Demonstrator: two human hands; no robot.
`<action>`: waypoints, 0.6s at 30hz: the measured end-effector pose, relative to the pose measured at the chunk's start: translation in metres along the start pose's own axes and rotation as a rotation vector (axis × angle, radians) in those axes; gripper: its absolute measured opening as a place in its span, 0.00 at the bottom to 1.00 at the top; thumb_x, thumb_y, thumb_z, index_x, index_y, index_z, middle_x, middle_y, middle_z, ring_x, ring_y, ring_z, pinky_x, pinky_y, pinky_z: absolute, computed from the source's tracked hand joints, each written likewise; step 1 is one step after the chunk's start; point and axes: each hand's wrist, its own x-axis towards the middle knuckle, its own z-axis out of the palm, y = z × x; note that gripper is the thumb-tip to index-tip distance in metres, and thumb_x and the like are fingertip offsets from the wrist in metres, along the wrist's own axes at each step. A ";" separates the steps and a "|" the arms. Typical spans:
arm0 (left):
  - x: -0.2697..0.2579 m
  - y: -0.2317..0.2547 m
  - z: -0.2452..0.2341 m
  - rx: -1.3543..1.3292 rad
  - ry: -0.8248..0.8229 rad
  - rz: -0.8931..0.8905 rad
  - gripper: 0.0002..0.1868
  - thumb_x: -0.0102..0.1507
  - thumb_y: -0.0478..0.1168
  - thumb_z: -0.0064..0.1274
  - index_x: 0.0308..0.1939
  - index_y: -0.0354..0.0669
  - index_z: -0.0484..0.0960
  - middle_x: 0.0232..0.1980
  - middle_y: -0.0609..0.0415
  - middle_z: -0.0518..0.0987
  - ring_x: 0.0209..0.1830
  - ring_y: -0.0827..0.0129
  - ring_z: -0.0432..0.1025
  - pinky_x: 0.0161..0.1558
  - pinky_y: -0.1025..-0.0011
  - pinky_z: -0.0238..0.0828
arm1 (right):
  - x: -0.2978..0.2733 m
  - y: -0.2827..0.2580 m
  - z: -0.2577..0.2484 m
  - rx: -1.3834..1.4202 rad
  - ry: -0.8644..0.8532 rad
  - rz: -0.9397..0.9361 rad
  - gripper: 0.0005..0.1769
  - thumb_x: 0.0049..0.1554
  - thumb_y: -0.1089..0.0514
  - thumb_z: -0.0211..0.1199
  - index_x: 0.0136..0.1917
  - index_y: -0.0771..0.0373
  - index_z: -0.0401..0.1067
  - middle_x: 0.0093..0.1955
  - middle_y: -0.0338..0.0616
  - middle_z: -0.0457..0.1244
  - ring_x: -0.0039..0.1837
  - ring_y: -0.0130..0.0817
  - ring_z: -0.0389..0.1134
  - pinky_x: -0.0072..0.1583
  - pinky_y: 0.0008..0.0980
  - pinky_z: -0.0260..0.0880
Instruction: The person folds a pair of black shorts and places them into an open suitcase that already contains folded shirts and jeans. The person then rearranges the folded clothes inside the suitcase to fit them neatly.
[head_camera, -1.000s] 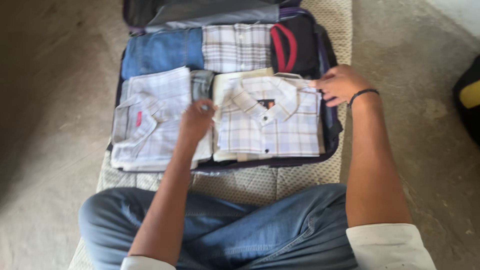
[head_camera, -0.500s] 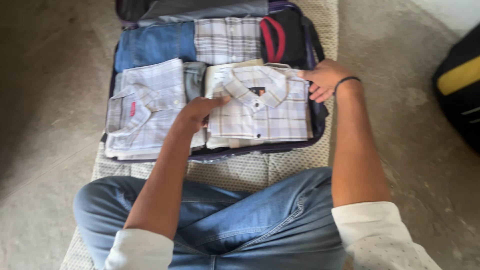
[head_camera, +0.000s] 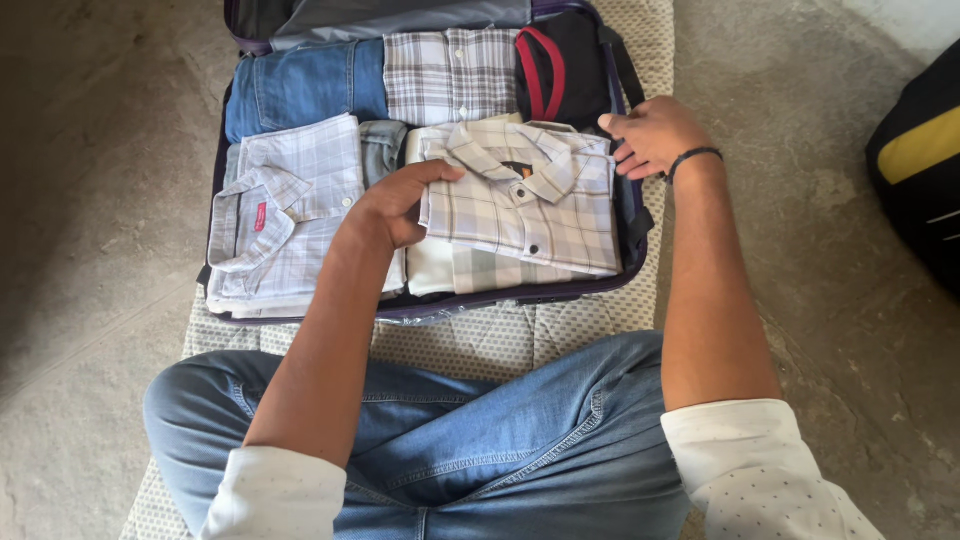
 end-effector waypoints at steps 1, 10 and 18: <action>-0.002 0.002 0.003 0.011 -0.008 0.006 0.21 0.58 0.36 0.59 0.55 0.35 0.80 0.54 0.48 0.84 0.52 0.63 0.80 0.58 0.64 0.77 | 0.002 0.001 0.000 0.031 -0.026 0.007 0.30 0.60 0.43 0.64 0.56 0.75 0.70 0.50 0.64 0.69 0.47 0.51 0.75 0.47 0.45 0.80; -0.033 0.041 0.014 -0.117 -0.187 0.122 0.18 0.61 0.29 0.55 0.55 0.28 0.79 0.54 0.43 0.82 0.50 0.60 0.80 0.57 0.63 0.79 | -0.003 0.010 0.010 0.163 -0.363 0.199 0.47 0.58 0.29 0.54 0.59 0.82 0.67 0.51 0.75 0.68 0.52 0.62 0.75 0.52 0.54 0.79; -0.064 0.095 0.022 0.093 -0.197 0.317 0.18 0.63 0.29 0.51 0.57 0.24 0.76 0.56 0.39 0.82 0.53 0.57 0.80 0.59 0.61 0.79 | -0.009 -0.017 0.061 0.310 -0.681 0.156 0.55 0.55 0.20 0.48 0.62 0.79 0.66 0.55 0.68 0.67 0.55 0.61 0.73 0.56 0.60 0.78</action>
